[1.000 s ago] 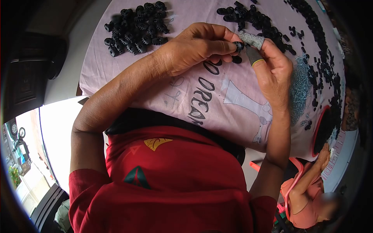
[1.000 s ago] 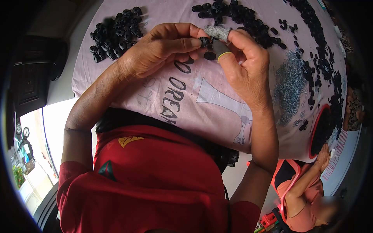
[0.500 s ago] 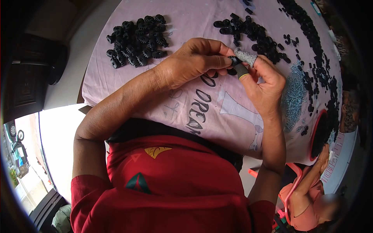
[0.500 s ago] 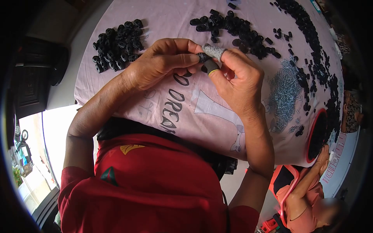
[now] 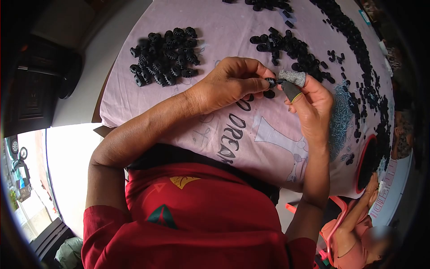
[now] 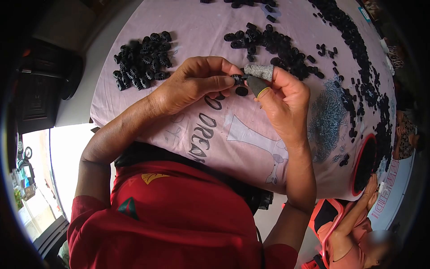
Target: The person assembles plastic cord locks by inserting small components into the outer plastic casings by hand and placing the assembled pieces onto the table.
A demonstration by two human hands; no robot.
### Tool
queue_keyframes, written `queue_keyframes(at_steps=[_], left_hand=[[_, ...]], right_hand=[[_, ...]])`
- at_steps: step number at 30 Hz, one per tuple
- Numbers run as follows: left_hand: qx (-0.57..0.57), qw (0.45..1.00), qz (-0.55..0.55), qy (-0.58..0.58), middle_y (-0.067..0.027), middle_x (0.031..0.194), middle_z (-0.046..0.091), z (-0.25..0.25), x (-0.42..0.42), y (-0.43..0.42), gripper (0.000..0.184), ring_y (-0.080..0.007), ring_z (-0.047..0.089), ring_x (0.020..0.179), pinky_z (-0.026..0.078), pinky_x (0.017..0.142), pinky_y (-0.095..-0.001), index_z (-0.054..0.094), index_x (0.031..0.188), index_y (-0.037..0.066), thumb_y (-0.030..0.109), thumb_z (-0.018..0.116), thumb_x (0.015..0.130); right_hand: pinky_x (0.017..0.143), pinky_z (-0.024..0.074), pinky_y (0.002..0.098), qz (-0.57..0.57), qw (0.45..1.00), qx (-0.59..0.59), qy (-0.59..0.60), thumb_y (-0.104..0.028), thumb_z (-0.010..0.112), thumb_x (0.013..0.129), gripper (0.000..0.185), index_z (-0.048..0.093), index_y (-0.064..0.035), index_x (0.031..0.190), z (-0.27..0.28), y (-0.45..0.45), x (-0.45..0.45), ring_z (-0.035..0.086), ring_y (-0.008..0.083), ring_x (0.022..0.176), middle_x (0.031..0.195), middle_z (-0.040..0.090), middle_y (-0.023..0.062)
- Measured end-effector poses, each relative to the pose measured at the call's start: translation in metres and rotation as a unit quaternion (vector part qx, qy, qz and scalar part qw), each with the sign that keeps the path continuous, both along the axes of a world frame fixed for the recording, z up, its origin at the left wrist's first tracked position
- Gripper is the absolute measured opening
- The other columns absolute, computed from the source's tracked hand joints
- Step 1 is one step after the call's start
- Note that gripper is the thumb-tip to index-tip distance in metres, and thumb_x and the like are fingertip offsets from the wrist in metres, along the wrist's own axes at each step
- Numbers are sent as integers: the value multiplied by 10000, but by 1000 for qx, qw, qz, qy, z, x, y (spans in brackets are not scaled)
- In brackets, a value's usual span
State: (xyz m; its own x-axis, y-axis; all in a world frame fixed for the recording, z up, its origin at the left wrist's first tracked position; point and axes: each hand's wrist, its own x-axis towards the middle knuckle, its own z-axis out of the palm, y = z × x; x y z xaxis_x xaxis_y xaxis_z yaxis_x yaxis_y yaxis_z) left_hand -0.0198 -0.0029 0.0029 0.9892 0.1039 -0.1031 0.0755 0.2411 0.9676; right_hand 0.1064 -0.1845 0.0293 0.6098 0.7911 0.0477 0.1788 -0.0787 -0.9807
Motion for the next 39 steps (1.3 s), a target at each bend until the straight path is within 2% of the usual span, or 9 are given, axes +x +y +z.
queue_keyframes(at_steps=[1, 4, 7, 10, 22, 25, 31, 34, 39], left_hand=[[-3, 1000, 1, -6, -31, 974, 673, -3, 1, -1, 213, -87, 614, 878, 492, 844, -241, 647, 1140, 1, 131, 624, 973], [4, 999, 16, -31, -11, 921, 684, -6, 1, -3, 172, -46, 598, 787, 495, 708, -198, 674, 1100, 10, 102, 644, 958], [7, 999, 22, -33, -11, 912, 680, -7, 1, -3, 165, -48, 598, 792, 496, 708, -199, 676, 1092, 2, 90, 642, 956], [12, 1000, 8, -16, -37, 972, 667, -4, 0, -2, 185, -87, 613, 893, 504, 862, -253, 649, 1121, -11, 95, 617, 972], [30, 997, 40, -50, -15, 912, 687, -8, 1, -6, 141, -47, 600, 798, 502, 733, -204, 672, 1076, -14, 45, 631, 955], [47, 999, 10, -21, -22, 962, 663, -5, -1, -4, 162, -69, 593, 865, 494, 816, -233, 654, 1099, -18, 65, 625, 963], [39, 999, 15, -15, -23, 961, 665, -7, -1, -4, 159, -68, 601, 868, 503, 806, -232, 654, 1099, -17, 49, 626, 957], [78, 995, 53, -45, 8, 816, 659, -10, 0, -8, 114, -33, 576, 711, 486, 644, -200, 675, 1032, -9, 50, 655, 936], [105, 991, 62, -46, 2, 792, 654, -9, -3, -11, 106, -36, 577, 712, 489, 653, -211, 682, 1009, -18, 45, 667, 925]], right_hand=[[705, 513, 206, 4, 1000, 6, -16, -17, 666, 906, 149, 686, 45, 1040, 0, 1, -1, 626, 58, 801, 887, 686, 24], [705, 512, 205, 11, 998, 20, -53, -10, 666, 901, 146, 688, 44, 1035, -2, 3, -3, 625, 56, 802, 894, 685, 25], [704, 513, 205, 9, 998, 16, -65, -2, 663, 896, 141, 690, 45, 1026, -1, 2, -2, 627, 56, 801, 896, 686, 25], [705, 513, 205, 5, 998, 9, -60, 6, 660, 890, 138, 691, 45, 1018, 1, 2, -3, 626, 55, 803, 893, 686, 23], [592, 440, 171, -5, 1000, -15, 6, -3, 668, 879, 134, 700, 30, 1004, -1, 1, -2, 546, 9, 674, 790, 653, -13], [582, 429, 170, -5, 1000, -13, 10, -4, 669, 879, 135, 702, 30, 1005, 2, 3, -4, 532, 5, 661, 779, 647, -20], [630, 464, 180, 4, 1000, -23, 5, 26, 655, 863, 173, 702, 42, 1029, 1, 4, -3, 563, 14, 722, 827, 664, -18], [650, 477, 184, 14, 999, -30, -10, 41, 649, 849, 188, 704, 48, 1029, 0, 2, 0, 571, 18, 743, 844, 670, -17], [657, 478, 183, 24, 999, -33, -30, 48, 644, 829, 186, 711, 46, 1002, -2, 3, -1, 568, 17, 744, 841, 671, -17]])
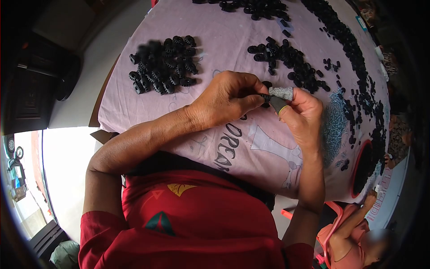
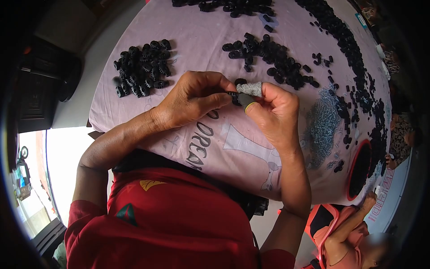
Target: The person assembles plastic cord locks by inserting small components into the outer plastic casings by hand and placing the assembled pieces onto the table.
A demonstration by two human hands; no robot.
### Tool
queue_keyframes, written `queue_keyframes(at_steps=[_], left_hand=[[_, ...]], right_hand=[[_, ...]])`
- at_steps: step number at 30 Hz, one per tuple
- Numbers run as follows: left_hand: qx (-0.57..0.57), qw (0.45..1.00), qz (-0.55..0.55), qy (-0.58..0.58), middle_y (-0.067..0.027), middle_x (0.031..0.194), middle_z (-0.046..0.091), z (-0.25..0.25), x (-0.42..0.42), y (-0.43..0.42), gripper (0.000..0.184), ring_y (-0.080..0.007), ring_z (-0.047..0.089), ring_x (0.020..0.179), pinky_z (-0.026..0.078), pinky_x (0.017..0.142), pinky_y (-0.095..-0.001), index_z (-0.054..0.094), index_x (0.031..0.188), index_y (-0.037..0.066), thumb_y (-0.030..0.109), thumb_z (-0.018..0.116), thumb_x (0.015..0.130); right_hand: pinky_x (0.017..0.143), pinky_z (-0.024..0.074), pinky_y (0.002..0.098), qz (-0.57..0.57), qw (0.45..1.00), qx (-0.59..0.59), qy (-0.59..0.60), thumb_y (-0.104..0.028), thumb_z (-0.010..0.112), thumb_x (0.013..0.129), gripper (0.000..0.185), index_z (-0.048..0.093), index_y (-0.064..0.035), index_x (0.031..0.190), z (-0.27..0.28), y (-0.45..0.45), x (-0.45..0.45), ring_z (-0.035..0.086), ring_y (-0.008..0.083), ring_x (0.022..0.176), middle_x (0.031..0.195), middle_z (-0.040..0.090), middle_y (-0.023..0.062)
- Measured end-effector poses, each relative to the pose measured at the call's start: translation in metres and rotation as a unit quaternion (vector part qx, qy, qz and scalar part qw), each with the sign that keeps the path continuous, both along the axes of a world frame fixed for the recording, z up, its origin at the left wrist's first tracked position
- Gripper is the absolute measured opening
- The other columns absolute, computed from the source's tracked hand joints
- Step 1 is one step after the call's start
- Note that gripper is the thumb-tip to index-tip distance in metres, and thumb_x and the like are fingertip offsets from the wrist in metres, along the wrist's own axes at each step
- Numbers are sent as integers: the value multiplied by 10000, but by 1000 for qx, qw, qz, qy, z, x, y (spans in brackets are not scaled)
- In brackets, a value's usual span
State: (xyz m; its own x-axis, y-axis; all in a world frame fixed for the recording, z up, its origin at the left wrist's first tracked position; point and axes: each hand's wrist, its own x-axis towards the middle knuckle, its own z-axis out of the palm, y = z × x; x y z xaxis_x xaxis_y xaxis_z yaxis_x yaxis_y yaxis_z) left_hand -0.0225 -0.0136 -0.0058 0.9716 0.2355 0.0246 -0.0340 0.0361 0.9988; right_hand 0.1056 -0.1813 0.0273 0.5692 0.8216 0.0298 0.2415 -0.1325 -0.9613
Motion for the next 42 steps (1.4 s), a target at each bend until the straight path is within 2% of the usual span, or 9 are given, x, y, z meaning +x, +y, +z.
queue_keyframes(at_steps=[4, 7, 9, 15, 21, 24, 28, 31, 42], left_hand=[[1, 1000, 2, 9, 1, 792, 655, 0, 0, 0, 106, -38, 576, 714, 491, 656, -213, 687, 1009, -21, 38, 671, 923], [-17, 999, -34, 32, -20, 929, 682, 1, -1, 5, 153, -50, 602, 839, 513, 771, -223, 683, 1077, -19, 32, 650, 937], [-38, 998, -41, 42, -18, 924, 685, 2, 0, 6, 148, -50, 602, 839, 512, 771, -222, 688, 1070, -17, 33, 657, 933], [-39, 999, -2, 20, -13, 817, 676, -1, 1, 0, 76, -58, 603, 731, 503, 679, -218, 699, 971, -24, 11, 686, 904], [-34, 999, 14, 32, -18, 819, 678, -1, 1, -1, 87, -50, 598, 727, 500, 669, -211, 697, 980, -20, 22, 683, 905], [-51, 998, 15, 41, -20, 830, 683, 1, 3, 0, 112, -52, 605, 725, 505, 660, -211, 694, 1005, -14, 43, 679, 911], [-94, 993, -23, 60, -35, 880, 679, 5, 3, 7, 219, -78, 616, 799, 509, 751, -237, 681, 1086, -16, 128, 681, 920], [-121, 989, -15, 81, -43, 884, 683, 8, 5, 9, 217, -83, 623, 791, 494, 722, -220, 680, 1086, -11, 123, 670, 916], [-176, 980, -28, 91, -46, 923, 706, 12, 5, 13, 258, -88, 647, 801, 496, 713, -213, 690, 1111, 1, 156, 684, 904]], right_hand=[[643, 467, 176, 5, 1000, 13, 15, 40, 646, 828, 178, 712, 44, 994, -2, 1, -1, 555, 8, 726, 819, 662, -24], [599, 439, 166, 13, 1000, -10, 26, 36, 644, 826, 179, 715, 39, 990, -2, -1, 4, 531, -7, 688, 790, 649, -37], [565, 416, 162, 13, 997, -31, 69, 37, 639, 821, 185, 717, 35, 989, 0, -1, 7, 512, -18, 660, 771, 638, -50], [536, 376, 161, 7, 1000, -24, 4, 45, 629, 807, 180, 723, 22, 959, -2, 2, 2, 473, -26, 625, 739, 618, -67], [546, 398, 161, -15, 999, -10, -48, 45, 629, 805, 134, 707, 29, 914, -5, 5, -3, 497, -15, 639, 726, 620, -50], [561, 422, 167, -32, 999, -13, -21, 40, 638, 819, 127, 705, 37, 926, -3, 7, -3, 519, -8, 655, 738, 634, -42], [644, 499, 194, -13, 997, 19, -79, 44, 652, 853, 113, 689, 64, 957, -2, 5, -3, 591, 32, 730, 825, 672, -1], [675, 515, 206, -12, 997, 51, -57, 51, 654, 856, 135, 689, 65, 987, -4, 4, -4, 608, 45, 779, 874, 683, 20], [582, 496, 255, -35, 955, 12, -293, -36, 807, 711, 363, 685, 7, 1050, -15, 5, -3, 616, 136, 727, 885, 658, 55]])
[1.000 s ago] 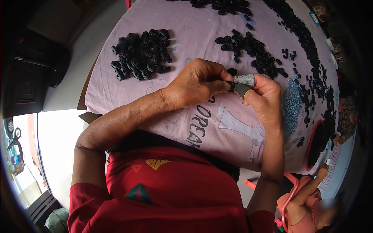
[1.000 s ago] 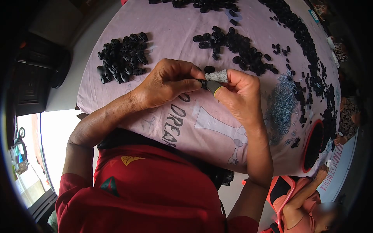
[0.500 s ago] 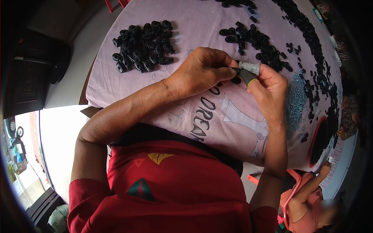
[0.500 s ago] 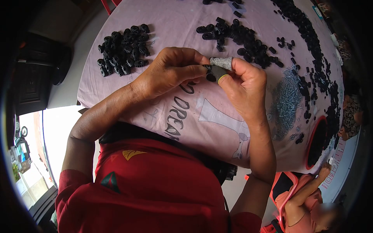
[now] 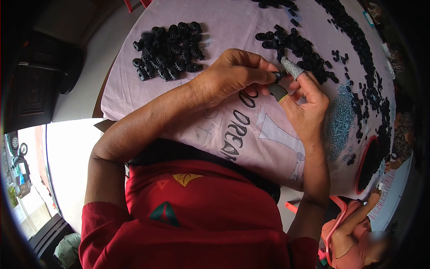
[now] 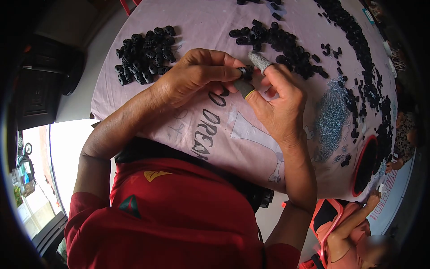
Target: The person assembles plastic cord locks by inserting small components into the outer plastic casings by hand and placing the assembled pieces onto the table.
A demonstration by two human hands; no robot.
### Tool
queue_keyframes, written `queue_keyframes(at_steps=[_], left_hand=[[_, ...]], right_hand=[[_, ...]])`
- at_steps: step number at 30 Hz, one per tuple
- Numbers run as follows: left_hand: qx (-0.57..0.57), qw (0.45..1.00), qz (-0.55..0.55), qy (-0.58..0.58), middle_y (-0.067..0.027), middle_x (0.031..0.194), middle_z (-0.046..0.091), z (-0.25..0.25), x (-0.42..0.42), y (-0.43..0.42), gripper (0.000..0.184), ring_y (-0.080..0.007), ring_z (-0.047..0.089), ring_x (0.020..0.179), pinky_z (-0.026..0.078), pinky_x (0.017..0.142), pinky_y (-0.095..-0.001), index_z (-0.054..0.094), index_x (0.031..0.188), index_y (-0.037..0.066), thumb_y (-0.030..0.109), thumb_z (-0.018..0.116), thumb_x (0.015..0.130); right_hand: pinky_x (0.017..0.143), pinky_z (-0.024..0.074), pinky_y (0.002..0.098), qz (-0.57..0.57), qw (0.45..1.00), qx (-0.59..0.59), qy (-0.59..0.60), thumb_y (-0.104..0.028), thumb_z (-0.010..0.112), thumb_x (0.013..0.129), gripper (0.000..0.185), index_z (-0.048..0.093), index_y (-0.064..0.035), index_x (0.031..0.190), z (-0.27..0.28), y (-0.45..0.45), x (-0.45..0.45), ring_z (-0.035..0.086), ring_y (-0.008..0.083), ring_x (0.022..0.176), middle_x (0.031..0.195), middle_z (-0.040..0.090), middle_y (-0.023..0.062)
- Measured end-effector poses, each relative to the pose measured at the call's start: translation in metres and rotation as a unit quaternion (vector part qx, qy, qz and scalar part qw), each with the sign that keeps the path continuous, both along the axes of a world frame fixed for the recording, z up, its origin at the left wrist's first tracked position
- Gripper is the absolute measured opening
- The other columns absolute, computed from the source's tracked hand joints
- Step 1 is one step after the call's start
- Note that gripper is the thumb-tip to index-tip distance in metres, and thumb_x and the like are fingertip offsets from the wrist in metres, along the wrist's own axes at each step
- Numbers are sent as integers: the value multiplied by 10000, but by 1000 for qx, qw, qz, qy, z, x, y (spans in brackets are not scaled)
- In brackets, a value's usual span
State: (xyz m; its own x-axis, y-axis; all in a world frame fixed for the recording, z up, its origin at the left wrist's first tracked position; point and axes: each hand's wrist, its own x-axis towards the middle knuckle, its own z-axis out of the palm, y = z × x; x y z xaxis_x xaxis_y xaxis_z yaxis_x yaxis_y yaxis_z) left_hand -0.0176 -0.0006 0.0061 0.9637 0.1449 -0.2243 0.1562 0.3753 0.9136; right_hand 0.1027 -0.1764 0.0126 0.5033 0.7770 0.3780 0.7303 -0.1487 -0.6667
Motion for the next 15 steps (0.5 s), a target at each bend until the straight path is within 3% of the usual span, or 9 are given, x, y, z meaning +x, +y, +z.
queue_keyframes(at_steps=[10, 15], left_hand=[[-3, 1000, 29, 1, -54, 987, 728, -2, 1, -6, 276, -93, 654, 845, 524, 771, -235, 719, 1092, 9, 200, 721, 894], [11, 1000, 24, 4, -44, 929, 721, 0, 2, -6, 287, -91, 645, 815, 532, 741, -243, 723, 1078, 8, 254, 694, 933]], right_hand=[[665, 532, 360, -3, 987, 25, -160, -43, 833, 631, 420, 684, 24, 1017, -2, 10, -3, 653, 272, 760, 862, 648, 106], [671, 532, 367, 1, 982, 22, -187, -64, 830, 660, 397, 681, 28, 1017, 0, 9, -1, 650, 286, 770, 877, 646, 124]])
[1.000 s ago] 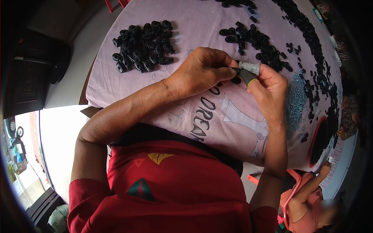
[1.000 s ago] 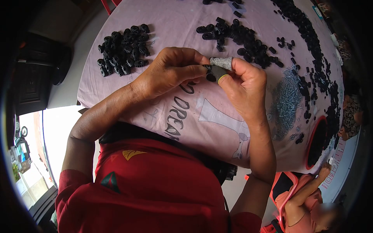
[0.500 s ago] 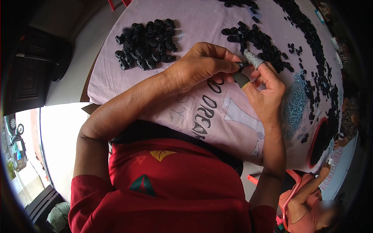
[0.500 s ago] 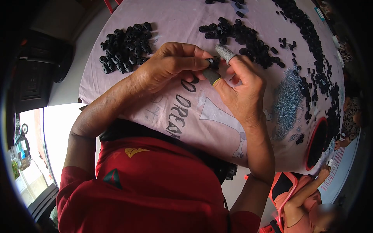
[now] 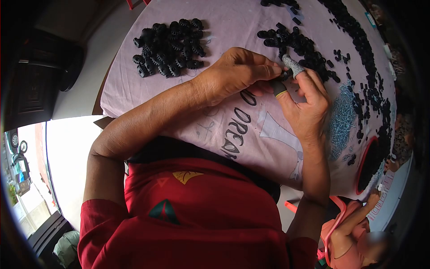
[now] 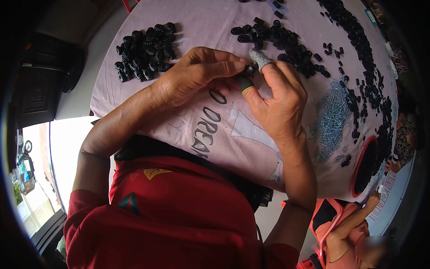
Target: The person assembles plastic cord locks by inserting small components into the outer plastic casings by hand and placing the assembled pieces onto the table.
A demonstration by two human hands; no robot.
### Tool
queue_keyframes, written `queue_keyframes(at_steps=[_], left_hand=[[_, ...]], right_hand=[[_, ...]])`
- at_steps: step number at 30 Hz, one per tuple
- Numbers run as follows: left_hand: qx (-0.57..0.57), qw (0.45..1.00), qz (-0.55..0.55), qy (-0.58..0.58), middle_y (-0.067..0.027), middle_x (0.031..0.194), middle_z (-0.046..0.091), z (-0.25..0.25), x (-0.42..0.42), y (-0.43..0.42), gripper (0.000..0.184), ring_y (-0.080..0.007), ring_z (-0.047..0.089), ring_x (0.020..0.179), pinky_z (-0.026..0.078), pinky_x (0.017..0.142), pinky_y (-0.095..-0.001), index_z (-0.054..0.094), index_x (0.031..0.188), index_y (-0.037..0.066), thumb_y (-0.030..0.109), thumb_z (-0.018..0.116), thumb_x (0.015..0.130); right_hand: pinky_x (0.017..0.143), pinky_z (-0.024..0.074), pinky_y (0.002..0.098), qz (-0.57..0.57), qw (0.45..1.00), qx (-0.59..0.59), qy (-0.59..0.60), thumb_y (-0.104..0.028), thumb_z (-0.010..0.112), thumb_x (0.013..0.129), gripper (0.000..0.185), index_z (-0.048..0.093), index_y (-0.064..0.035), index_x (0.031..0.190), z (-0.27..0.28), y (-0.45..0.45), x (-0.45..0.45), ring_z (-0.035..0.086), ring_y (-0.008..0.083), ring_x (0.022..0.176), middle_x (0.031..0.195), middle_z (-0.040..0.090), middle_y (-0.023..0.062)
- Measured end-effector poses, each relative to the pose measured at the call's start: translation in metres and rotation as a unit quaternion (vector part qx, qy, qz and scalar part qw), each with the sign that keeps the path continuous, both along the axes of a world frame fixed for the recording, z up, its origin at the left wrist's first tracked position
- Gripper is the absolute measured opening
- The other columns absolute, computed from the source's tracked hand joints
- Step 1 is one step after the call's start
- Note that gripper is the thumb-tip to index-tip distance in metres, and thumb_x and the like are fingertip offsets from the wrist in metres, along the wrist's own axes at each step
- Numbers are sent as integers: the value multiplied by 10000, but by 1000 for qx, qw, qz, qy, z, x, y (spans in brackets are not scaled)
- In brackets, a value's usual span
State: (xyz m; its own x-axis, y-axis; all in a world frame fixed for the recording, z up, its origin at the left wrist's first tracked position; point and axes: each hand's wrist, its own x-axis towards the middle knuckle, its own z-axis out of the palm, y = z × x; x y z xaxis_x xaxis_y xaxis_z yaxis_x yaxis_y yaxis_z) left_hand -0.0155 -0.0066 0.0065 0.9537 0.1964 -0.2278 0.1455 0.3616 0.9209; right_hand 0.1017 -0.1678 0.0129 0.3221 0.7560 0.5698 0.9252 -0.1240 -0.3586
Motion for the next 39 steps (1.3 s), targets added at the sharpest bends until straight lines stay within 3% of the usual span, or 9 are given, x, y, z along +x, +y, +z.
queue_keyframes(at_steps=[4, 10, 16, 39], left_hand=[[61, 996, -57, -10, -36, 887, 713, 3, -4, 2, 280, -84, 632, 770, 527, 690, -237, 734, 1046, 16, 273, 669, 955], [78, 997, -1, -16, -70, 881, 731, -4, -5, -6, 243, -96, 679, 759, 553, 629, -231, 723, 1095, 2, 196, 670, 959], [81, 996, 33, -17, -79, 827, 732, -6, -4, -11, 227, -89, 663, 689, 544, 584, -228, 732, 1059, -5, 189, 669, 958], [132, 989, 45, -42, -78, 747, 714, -11, -3, -12, 217, -77, 616, 583, 521, 531, -222, 732, 1029, -29, 157, 640, 967]], right_hand=[[671, 531, 368, 16, 1000, -7, -6, -74, 822, 686, 397, 672, 33, 1037, 0, -1, 0, 643, 285, 775, 878, 643, 123], [671, 533, 371, 30, 995, 15, -94, -22, 769, 679, 395, 657, 48, 1051, -3, 1, 1, 637, 291, 772, 873, 631, 130], [670, 538, 375, 25, 996, 5, -87, 29, 710, 665, 376, 645, 56, 1035, -2, 3, -3, 634, 300, 758, 855, 621, 139], [632, 514, 397, 43, 995, -5, -93, 54, 670, 688, 217, 621, 37, 899, -6, 6, -3, 604, 304, 702, 773, 579, 128]])
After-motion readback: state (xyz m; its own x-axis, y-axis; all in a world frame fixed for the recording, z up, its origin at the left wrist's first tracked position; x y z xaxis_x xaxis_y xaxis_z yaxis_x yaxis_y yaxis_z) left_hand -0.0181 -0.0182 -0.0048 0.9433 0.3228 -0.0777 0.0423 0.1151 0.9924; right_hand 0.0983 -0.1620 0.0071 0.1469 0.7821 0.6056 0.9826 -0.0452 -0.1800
